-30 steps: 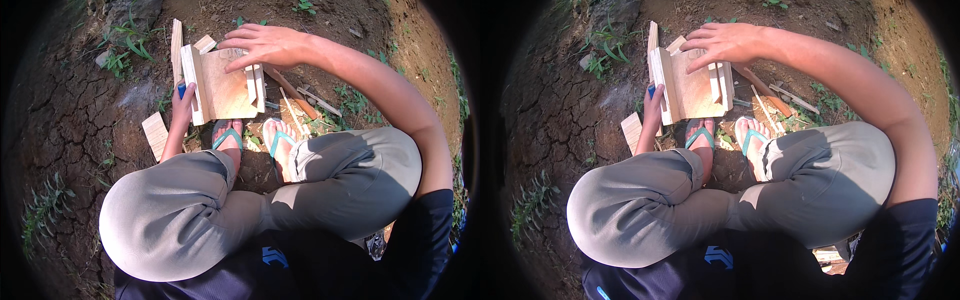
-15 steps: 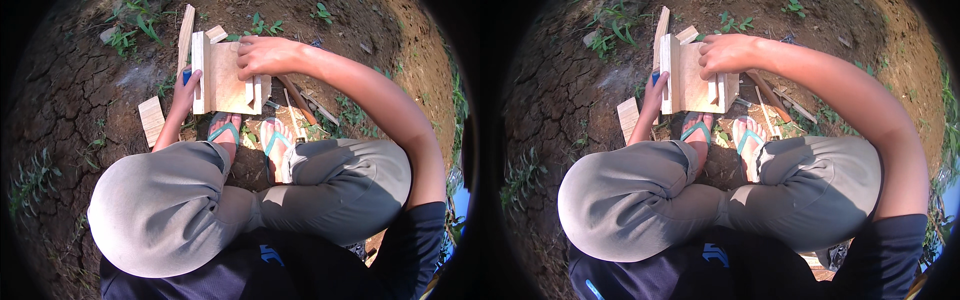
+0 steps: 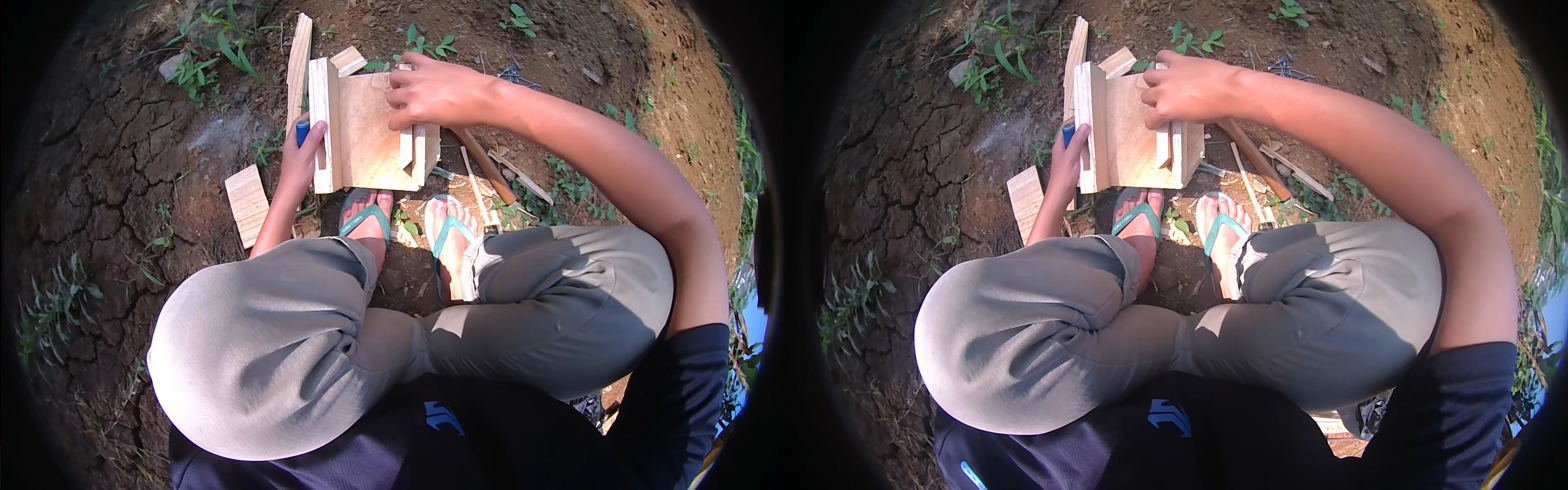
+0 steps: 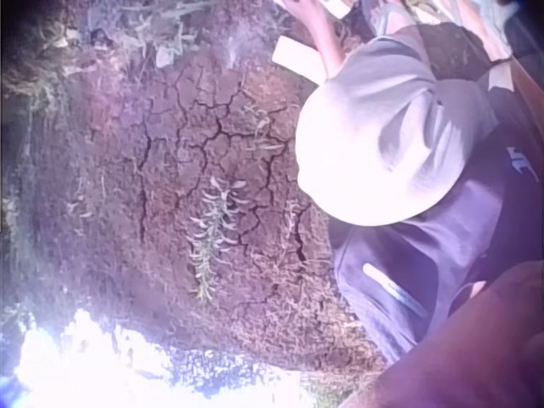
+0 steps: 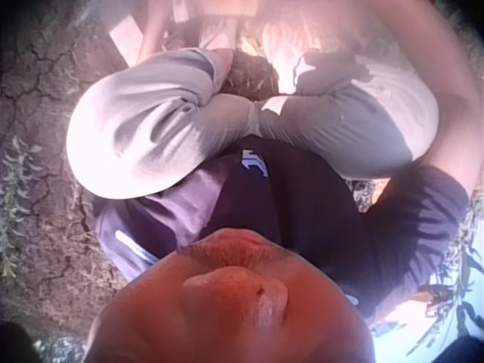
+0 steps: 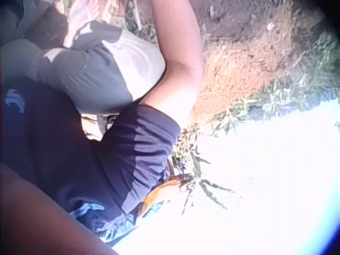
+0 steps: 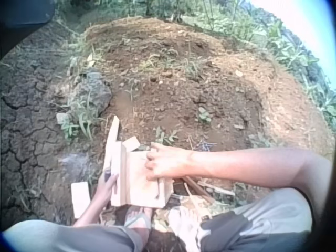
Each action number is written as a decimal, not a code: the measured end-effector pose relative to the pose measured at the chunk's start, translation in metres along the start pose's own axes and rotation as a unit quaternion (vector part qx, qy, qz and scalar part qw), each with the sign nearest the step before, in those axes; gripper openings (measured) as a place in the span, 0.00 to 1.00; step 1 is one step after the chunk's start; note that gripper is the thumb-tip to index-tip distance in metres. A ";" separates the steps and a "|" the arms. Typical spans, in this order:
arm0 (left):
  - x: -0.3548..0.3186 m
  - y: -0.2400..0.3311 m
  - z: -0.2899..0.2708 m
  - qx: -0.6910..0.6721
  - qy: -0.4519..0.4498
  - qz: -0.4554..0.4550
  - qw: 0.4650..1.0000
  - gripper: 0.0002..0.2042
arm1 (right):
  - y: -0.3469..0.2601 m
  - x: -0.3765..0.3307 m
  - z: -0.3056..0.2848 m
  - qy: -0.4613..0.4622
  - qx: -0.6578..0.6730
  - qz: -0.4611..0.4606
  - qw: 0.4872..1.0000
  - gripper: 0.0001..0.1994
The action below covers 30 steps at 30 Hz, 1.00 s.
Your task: The person fits small wood pieces together using a hammer and a chisel while sitting on the ground outdoors.
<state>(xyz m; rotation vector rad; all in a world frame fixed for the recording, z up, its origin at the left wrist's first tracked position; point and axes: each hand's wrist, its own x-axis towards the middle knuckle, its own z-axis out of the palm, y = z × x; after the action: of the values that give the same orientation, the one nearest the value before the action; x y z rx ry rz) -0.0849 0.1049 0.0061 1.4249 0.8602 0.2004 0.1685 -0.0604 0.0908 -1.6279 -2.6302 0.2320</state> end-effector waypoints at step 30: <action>0.000 -0.003 -0.002 0.007 -0.008 0.007 1.000 0.26 | 0.010 -0.005 0.010 -0.009 0.058 0.009 0.998 0.24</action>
<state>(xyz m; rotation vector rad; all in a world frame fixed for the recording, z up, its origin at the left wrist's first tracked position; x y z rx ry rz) -0.0868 0.1057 0.0033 1.4444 0.8403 0.1930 0.1787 -0.0617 0.0793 -1.6212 -2.5611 0.3939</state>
